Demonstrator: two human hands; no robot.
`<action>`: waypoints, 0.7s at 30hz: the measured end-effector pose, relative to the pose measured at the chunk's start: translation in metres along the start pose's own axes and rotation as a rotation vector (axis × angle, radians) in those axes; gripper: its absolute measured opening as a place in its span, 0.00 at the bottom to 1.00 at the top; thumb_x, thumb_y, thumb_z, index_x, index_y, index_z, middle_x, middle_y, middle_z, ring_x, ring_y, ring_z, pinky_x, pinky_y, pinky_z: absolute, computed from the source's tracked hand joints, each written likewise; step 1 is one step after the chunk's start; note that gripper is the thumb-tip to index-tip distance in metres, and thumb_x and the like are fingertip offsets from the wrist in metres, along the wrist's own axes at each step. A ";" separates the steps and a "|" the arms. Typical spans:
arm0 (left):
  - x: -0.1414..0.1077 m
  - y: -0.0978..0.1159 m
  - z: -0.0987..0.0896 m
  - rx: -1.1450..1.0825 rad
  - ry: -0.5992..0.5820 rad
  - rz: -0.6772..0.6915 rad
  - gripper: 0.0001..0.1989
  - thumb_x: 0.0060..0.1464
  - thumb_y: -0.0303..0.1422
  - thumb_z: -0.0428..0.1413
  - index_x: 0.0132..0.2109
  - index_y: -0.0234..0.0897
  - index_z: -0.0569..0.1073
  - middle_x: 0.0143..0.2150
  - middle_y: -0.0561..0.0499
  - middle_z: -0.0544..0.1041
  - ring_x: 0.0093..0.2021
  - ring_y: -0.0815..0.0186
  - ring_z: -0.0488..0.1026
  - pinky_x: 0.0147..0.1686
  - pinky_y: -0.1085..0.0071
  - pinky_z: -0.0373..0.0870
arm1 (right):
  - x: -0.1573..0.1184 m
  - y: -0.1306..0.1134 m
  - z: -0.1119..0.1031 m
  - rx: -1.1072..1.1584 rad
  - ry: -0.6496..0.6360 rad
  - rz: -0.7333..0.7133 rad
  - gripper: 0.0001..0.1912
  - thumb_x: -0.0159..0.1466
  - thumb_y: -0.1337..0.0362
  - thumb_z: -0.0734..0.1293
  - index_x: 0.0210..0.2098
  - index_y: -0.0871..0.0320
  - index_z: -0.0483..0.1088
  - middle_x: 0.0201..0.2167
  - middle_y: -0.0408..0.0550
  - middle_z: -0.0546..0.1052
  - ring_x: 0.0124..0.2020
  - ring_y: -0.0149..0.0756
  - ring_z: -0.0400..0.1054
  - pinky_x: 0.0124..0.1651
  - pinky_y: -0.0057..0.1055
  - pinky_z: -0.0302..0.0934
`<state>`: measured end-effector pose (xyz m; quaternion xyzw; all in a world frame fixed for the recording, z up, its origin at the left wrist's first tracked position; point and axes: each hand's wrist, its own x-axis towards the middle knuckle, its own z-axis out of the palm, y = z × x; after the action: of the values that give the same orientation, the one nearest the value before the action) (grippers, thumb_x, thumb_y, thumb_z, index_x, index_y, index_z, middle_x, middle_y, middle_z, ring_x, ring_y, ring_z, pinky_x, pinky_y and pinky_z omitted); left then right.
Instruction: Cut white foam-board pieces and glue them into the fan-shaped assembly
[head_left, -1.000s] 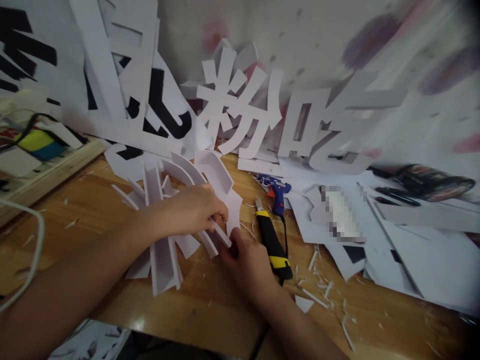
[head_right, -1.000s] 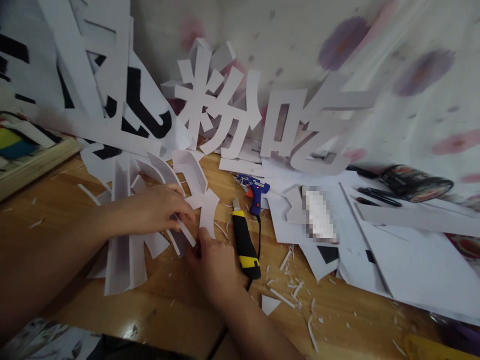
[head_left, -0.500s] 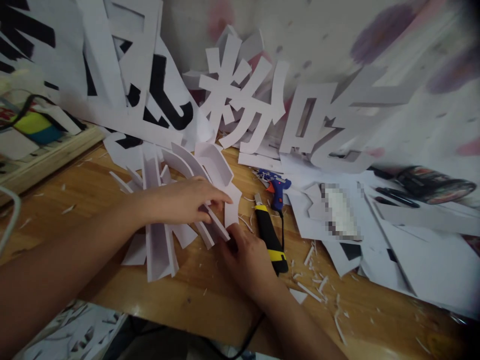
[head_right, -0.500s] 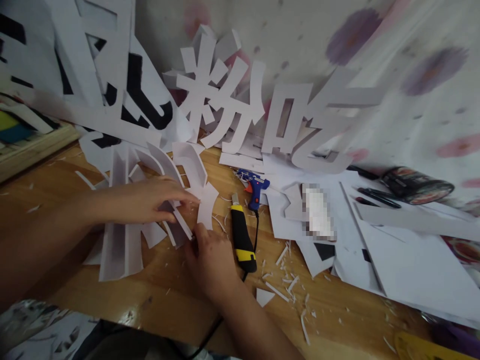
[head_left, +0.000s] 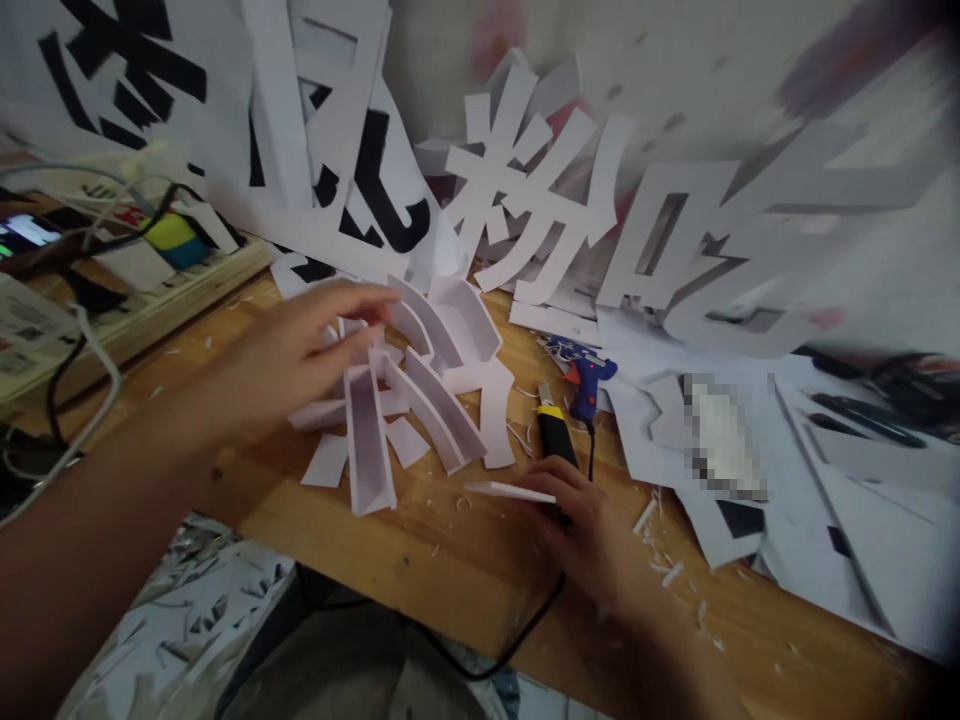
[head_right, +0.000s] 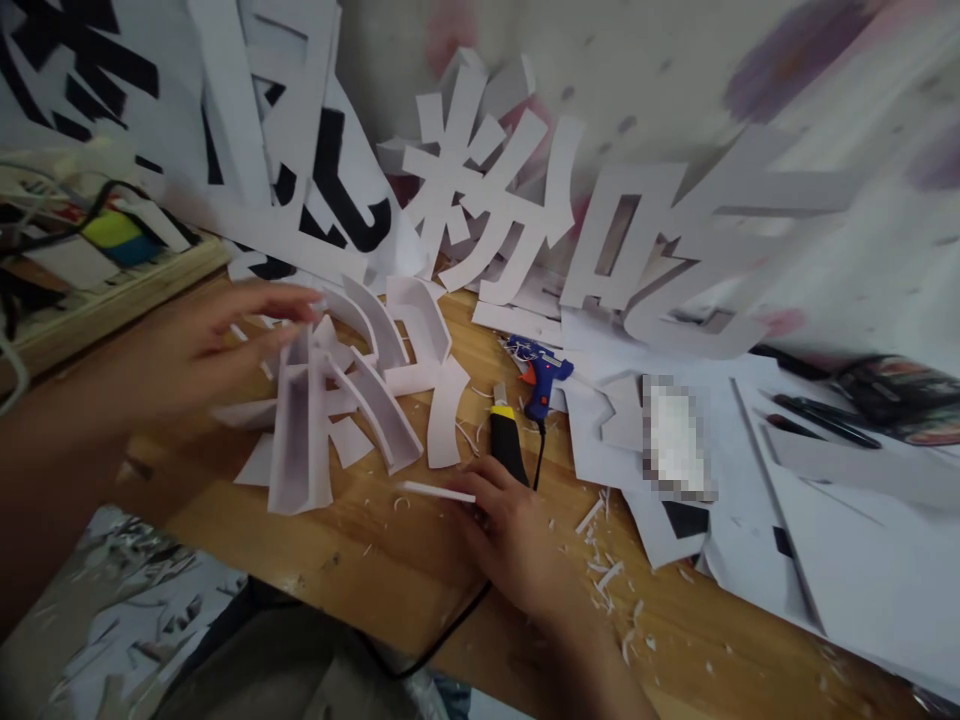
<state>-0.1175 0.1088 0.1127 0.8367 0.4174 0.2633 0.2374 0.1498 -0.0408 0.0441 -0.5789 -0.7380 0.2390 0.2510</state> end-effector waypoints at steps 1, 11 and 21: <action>-0.002 -0.002 -0.005 -0.005 0.075 -0.055 0.18 0.59 0.33 0.48 0.57 0.40 0.66 0.50 0.50 0.72 0.49 0.64 0.69 0.44 0.70 0.67 | 0.000 -0.002 0.001 0.025 -0.010 -0.013 0.11 0.63 0.70 0.58 0.38 0.55 0.71 0.40 0.49 0.74 0.38 0.33 0.70 0.38 0.27 0.64; -0.025 -0.012 -0.007 -0.035 0.044 -0.151 0.16 0.57 0.39 0.51 0.51 0.40 0.69 0.52 0.50 0.72 0.50 0.62 0.69 0.37 0.73 0.71 | 0.006 -0.022 0.020 -0.068 0.093 -0.054 0.13 0.64 0.68 0.59 0.47 0.54 0.66 0.28 0.42 0.76 0.25 0.30 0.69 0.29 0.24 0.60; -0.029 -0.021 0.011 -0.089 -0.021 -0.127 0.16 0.56 0.41 0.51 0.51 0.47 0.70 0.52 0.52 0.73 0.49 0.61 0.71 0.30 0.75 0.72 | 0.017 -0.057 0.049 -0.241 0.231 0.011 0.09 0.65 0.66 0.59 0.31 0.56 0.68 0.19 0.41 0.73 0.19 0.29 0.67 0.23 0.24 0.54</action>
<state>-0.1375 0.0940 0.0851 0.7999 0.4551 0.2571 0.2948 0.0726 -0.0393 0.0453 -0.6324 -0.7245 0.0819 0.2615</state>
